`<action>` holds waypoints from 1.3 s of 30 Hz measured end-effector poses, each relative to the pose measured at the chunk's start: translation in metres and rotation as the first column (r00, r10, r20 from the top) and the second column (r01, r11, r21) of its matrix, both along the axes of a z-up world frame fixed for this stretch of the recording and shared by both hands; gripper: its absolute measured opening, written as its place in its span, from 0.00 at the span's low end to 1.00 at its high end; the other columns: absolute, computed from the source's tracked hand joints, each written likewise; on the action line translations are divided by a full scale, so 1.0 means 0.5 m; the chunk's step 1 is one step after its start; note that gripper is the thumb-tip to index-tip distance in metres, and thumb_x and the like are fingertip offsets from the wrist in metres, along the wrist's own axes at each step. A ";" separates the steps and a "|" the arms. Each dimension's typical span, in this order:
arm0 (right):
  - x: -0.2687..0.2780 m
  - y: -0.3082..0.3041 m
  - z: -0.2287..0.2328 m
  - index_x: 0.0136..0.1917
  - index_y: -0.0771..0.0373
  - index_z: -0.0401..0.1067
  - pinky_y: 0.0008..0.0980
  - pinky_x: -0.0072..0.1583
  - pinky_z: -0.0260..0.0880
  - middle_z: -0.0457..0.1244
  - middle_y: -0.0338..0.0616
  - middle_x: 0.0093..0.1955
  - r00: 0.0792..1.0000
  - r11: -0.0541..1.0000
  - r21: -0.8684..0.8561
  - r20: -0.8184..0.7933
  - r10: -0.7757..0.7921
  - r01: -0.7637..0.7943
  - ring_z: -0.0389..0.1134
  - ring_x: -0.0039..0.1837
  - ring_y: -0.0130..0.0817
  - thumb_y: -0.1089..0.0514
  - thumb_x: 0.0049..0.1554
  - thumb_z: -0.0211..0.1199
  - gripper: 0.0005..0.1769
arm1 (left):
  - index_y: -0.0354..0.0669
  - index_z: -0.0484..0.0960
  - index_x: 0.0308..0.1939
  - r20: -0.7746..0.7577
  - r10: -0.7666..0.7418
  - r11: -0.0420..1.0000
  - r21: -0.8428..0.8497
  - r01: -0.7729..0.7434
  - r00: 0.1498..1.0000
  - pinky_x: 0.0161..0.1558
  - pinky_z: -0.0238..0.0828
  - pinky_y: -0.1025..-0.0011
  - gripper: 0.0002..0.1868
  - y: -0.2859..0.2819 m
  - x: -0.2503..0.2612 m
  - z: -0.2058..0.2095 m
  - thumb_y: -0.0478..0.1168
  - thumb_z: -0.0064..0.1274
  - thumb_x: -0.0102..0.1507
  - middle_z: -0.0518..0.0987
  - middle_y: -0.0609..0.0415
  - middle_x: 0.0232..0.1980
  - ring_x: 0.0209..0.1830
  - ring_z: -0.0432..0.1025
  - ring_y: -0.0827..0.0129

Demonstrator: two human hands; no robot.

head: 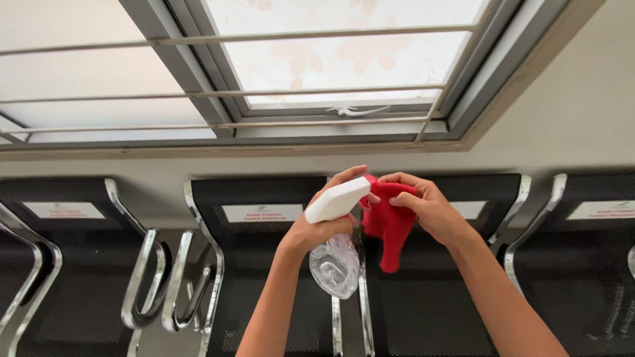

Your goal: The person cleans a patterned window using a spray bottle and a red cloth, spraying the glass and wiping the surface repeatedly.

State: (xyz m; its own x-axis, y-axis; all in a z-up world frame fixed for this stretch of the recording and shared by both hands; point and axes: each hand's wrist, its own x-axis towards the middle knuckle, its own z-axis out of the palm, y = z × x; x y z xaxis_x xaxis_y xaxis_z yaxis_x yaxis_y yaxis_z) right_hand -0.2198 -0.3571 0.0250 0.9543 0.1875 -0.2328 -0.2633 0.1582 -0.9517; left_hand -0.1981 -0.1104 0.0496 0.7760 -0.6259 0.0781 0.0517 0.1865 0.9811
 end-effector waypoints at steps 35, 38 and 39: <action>0.117 -0.105 -0.171 0.65 0.67 0.64 0.37 0.48 0.79 0.66 0.54 0.52 0.931 0.853 0.405 -0.290 -0.221 0.329 0.73 0.46 0.39 0.62 0.57 0.60 0.23 | 0.37 0.76 0.60 0.291 0.555 0.759 0.207 -0.618 0.779 0.37 0.77 0.72 0.22 -0.064 0.104 -0.026 0.39 0.59 0.63 0.82 0.57 0.35 0.30 0.77 0.74; 0.144 -0.055 -0.170 0.65 0.69 0.63 0.39 0.48 0.80 0.66 0.55 0.54 0.938 0.841 0.436 -0.273 -0.214 0.319 0.73 0.49 0.40 0.65 0.53 0.59 0.26 | 0.38 0.54 0.67 0.181 0.470 0.803 0.318 -0.504 0.864 0.39 0.79 0.67 0.45 -0.042 0.127 -0.026 0.40 0.71 0.56 0.77 0.53 0.28 0.30 0.78 0.67; 0.151 -0.040 -0.172 0.66 0.70 0.63 0.38 0.47 0.79 0.67 0.56 0.54 0.957 0.850 0.455 -0.231 -0.176 0.266 0.73 0.49 0.40 0.65 0.53 0.59 0.28 | 0.39 0.51 0.69 0.285 0.400 0.830 0.290 -0.476 0.871 0.42 0.78 0.68 0.48 -0.032 0.131 -0.031 0.40 0.70 0.56 0.77 0.54 0.32 0.33 0.78 0.69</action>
